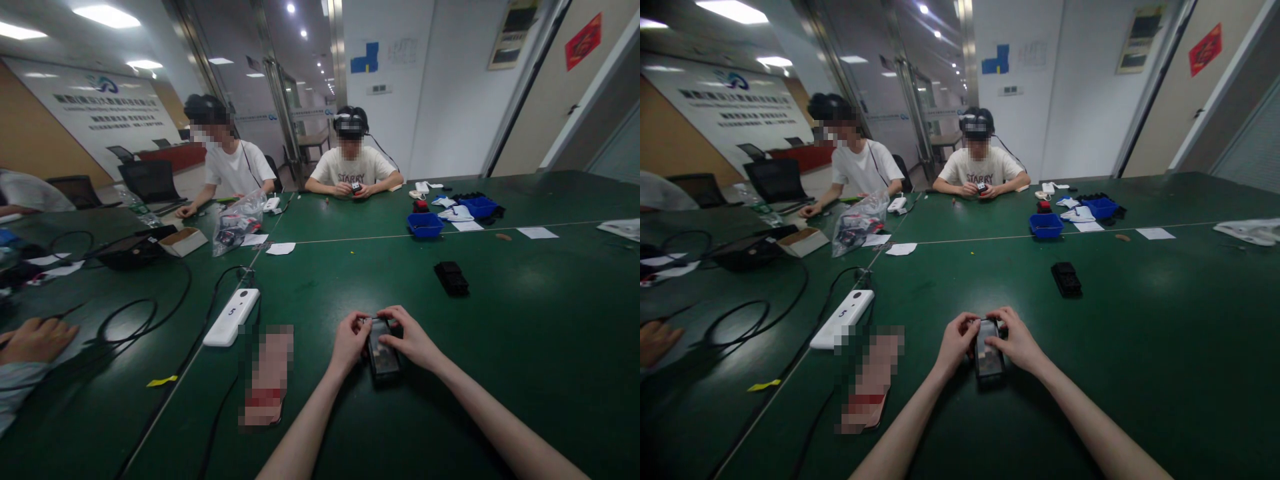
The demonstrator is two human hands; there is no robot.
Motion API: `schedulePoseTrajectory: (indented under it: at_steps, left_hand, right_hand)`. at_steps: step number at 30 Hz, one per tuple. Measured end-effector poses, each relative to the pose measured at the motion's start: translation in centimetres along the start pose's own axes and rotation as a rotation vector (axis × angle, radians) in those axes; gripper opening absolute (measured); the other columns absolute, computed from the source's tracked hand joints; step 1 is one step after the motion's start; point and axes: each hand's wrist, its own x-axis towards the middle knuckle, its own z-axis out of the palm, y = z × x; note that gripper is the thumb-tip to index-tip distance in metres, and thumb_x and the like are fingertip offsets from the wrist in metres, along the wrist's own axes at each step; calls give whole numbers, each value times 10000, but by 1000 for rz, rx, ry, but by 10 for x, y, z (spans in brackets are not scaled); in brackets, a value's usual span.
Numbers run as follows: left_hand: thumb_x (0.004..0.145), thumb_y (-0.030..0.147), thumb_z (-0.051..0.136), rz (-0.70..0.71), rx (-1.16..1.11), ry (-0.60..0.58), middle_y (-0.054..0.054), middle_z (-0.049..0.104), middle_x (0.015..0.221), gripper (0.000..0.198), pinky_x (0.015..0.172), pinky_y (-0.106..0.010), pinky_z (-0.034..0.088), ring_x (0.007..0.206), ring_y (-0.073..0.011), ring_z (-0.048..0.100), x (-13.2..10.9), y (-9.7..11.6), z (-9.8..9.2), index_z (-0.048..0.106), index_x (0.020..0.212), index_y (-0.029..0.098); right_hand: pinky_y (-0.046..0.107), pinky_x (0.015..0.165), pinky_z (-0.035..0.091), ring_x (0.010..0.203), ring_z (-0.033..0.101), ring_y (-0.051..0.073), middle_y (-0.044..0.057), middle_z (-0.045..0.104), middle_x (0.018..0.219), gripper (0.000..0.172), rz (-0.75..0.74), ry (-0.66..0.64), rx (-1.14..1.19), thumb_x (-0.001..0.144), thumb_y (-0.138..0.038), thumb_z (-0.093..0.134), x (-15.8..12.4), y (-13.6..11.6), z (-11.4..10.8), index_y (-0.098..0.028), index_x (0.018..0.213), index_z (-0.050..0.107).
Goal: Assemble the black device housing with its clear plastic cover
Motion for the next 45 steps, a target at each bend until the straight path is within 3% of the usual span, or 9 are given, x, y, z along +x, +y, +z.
schedulePoseTrajectory:
  at_steps: [3,7,13,18,23,27,35,39,45]
  left_hand:
    - [702,374,603,33,44,20,51,478,508,276,415,-180,344,418,-74,434,-1,2,0,594,836,133]
    - [696,373,608,45,33,48,43,486,531,280,443,-187,351,449,-79,439,-2,6,0,605,829,126]
    - [701,365,613,45,-24,59,42,474,572,285,441,-175,373,476,-76,450,-1,5,-1,588,856,127]
    - [709,402,610,50,-87,36,44,475,586,315,396,-169,389,463,-76,452,-2,2,-3,552,869,137]
    - [708,416,609,41,-136,-22,57,456,596,344,360,-173,411,427,-66,450,-3,4,-1,523,905,147]
    - [722,438,584,-1,-192,-36,47,459,642,377,362,-173,437,454,-68,483,-4,6,1,497,954,155]
    - [736,425,556,-32,-216,-35,29,446,694,350,356,-161,441,495,-66,493,-5,7,1,498,943,149]
    - [730,440,555,-31,-203,-37,29,450,677,351,353,-157,435,488,-65,488,-4,7,1,512,914,144]
    - [732,411,560,-18,-164,-50,41,452,628,315,341,-148,411,448,-61,483,-2,2,1,521,891,141]
  right_hand:
    - [358,831,463,970,570,202,96,569,1112,484,87,-17,40,677,-217,638,1,5,0,-171,1142,509]
    - [378,840,470,939,612,226,112,651,1030,375,116,-121,71,757,-310,575,1,9,-1,-138,1091,564]
    - [397,922,432,1031,588,240,138,627,1124,441,89,-34,52,783,-355,542,-1,5,3,-118,1154,548]
    - [377,959,406,1120,537,224,138,563,1231,546,87,-50,141,789,-381,529,-3,7,9,-131,1268,452]
    - [382,933,422,1105,540,213,97,567,1230,520,113,-37,158,797,-329,502,-3,2,6,-191,1293,429]
    - [376,956,395,1103,522,217,89,563,1218,482,65,70,-83,781,-300,493,-1,-5,-15,-193,1251,486]
    - [445,853,444,1015,476,304,159,502,1197,466,99,392,-994,791,-241,451,-16,17,-74,-162,1247,505]
    - [451,806,463,976,487,310,190,487,1193,456,125,386,-1232,781,-176,436,-32,33,-93,-129,1227,514]
    - [444,818,469,1043,476,320,212,459,1214,476,161,358,-1370,754,-57,387,-49,48,-105,-89,1208,527]
